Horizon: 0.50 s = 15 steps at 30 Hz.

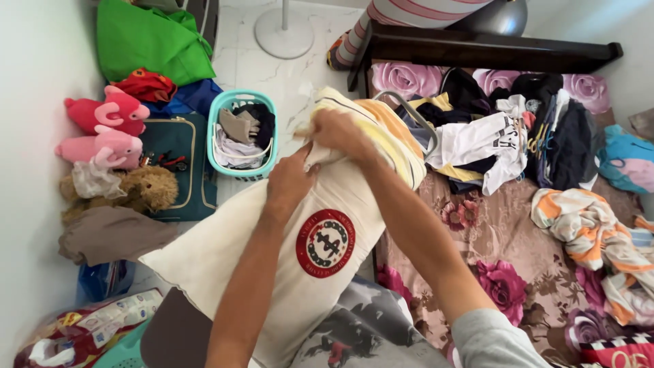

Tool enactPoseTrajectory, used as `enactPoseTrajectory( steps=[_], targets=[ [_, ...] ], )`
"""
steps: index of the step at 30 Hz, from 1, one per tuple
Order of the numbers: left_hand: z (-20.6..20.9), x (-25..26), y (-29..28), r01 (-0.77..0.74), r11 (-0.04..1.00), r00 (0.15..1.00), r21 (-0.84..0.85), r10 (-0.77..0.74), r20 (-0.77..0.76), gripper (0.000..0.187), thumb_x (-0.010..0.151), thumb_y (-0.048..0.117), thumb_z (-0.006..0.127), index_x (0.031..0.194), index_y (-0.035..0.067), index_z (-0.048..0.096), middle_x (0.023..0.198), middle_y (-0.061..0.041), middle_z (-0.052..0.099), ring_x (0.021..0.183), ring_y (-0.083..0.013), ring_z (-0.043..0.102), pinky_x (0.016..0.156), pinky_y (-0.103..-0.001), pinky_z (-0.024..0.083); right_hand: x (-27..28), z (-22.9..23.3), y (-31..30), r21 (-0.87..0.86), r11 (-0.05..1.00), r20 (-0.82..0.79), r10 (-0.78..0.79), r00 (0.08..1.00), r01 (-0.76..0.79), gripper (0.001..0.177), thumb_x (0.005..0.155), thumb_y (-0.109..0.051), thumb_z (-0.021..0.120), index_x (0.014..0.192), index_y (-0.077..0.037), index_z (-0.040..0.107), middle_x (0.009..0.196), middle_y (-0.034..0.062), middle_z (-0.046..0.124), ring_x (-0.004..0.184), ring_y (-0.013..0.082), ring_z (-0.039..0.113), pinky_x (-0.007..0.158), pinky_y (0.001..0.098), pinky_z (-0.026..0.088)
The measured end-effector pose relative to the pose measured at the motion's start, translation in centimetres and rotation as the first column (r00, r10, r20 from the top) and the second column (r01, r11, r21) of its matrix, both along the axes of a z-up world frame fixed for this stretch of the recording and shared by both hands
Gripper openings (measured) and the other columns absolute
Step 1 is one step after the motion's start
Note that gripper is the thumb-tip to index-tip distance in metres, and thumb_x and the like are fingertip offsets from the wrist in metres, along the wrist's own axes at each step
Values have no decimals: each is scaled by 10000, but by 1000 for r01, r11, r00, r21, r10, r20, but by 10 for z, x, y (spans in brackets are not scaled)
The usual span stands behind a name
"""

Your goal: The person removes a pillowcase from a pillow by hand and then inserts the pillow into a new pillowcase, pulling and tucking the fabric around it.

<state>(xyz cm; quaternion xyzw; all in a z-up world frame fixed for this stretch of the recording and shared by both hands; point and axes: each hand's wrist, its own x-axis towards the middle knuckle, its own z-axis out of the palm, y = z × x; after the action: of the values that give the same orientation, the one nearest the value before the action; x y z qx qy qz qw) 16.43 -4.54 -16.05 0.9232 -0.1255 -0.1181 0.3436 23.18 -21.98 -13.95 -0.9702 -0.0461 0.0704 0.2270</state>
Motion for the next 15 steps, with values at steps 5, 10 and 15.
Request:
enactPoseTrajectory(
  steps=[5,10,15],
  targets=[
    [-62,-12,-1,54,997,835,-51,-17,549,247,901,226,662,1104,85,667,1001,-155,749,946,-343,713,798,-451,546,-96,43,66,130,991,-27,8,1000,-4,232,965,-245,601,1016,-26,654,832,190,706,797,359,712,731,491,536],
    [-81,-10,-2,-31,997,968,-65,46,245,216,973,246,606,1116,95,662,1047,-124,737,982,-303,707,818,-405,561,-137,47,63,329,943,-1,-53,999,50,285,930,-210,592,1139,-21,630,820,211,699,782,382,704,717,482,564],
    [-58,-13,2,-179,787,970,-591,242,29,317,969,252,603,1213,51,627,1173,-194,667,1010,-346,688,842,-411,554,-158,14,74,212,977,227,-62,972,13,463,844,-130,642,1296,-32,647,853,248,687,786,433,666,725,529,523]
  ],
)
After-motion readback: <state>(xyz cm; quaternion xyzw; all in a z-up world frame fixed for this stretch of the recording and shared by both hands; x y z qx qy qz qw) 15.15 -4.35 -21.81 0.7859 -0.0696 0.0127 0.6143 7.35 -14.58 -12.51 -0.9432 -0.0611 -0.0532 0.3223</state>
